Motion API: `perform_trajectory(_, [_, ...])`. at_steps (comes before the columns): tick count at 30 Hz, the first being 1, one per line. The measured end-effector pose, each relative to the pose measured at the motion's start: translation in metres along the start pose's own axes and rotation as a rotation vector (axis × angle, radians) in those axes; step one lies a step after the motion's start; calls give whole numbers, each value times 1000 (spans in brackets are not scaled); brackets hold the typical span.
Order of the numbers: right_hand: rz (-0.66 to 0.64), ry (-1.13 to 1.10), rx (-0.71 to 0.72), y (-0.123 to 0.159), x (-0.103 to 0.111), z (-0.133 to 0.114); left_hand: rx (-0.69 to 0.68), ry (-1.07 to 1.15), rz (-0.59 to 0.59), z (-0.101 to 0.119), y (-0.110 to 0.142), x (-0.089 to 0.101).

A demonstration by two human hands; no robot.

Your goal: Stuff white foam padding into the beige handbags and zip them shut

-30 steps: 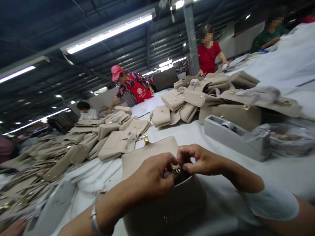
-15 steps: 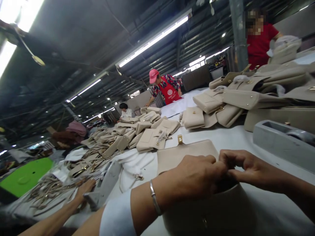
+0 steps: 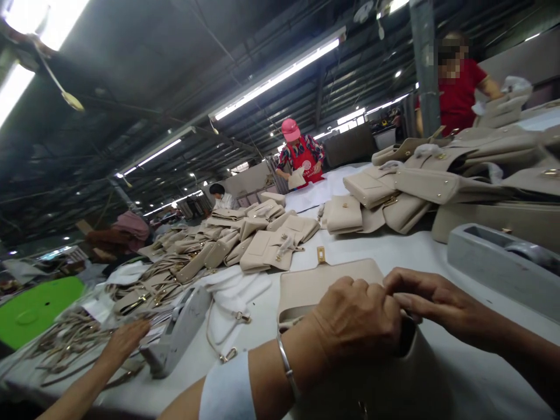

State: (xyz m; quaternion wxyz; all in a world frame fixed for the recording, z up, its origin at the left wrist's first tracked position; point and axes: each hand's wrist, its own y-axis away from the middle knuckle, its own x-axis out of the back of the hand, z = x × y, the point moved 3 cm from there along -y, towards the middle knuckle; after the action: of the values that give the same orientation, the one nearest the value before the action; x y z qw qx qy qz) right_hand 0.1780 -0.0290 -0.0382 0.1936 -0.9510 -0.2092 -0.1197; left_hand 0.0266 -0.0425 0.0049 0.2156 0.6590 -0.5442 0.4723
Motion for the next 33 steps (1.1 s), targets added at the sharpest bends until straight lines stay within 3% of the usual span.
perform_trajectory(5, [-63,132,-16,-1,0,-11,417,246,-86,-9,1,-3])
perform_trajectory(11, [-217,716,-144,-26,-8,-41,436,229,-82,-9,1,0])
perform_trajectory(14, [-218,861,-148,-36,-14,-48,552,214,-101,-14,6,1])
perform_trajectory(19, [-201,721,-136,-21,-18,-44,815,420,-146,-28,26,1])
perform_trajectory(23, [-204,611,-151,-4,-19,-41,868,646,-189,-38,45,2])
perform_trajectory(29, [-239,646,-94,8,-30,-54,922,799,-219,-49,74,16])
perform_trajectory(33, [-257,689,-67,6,-43,-65,966,911,-210,-55,103,12])
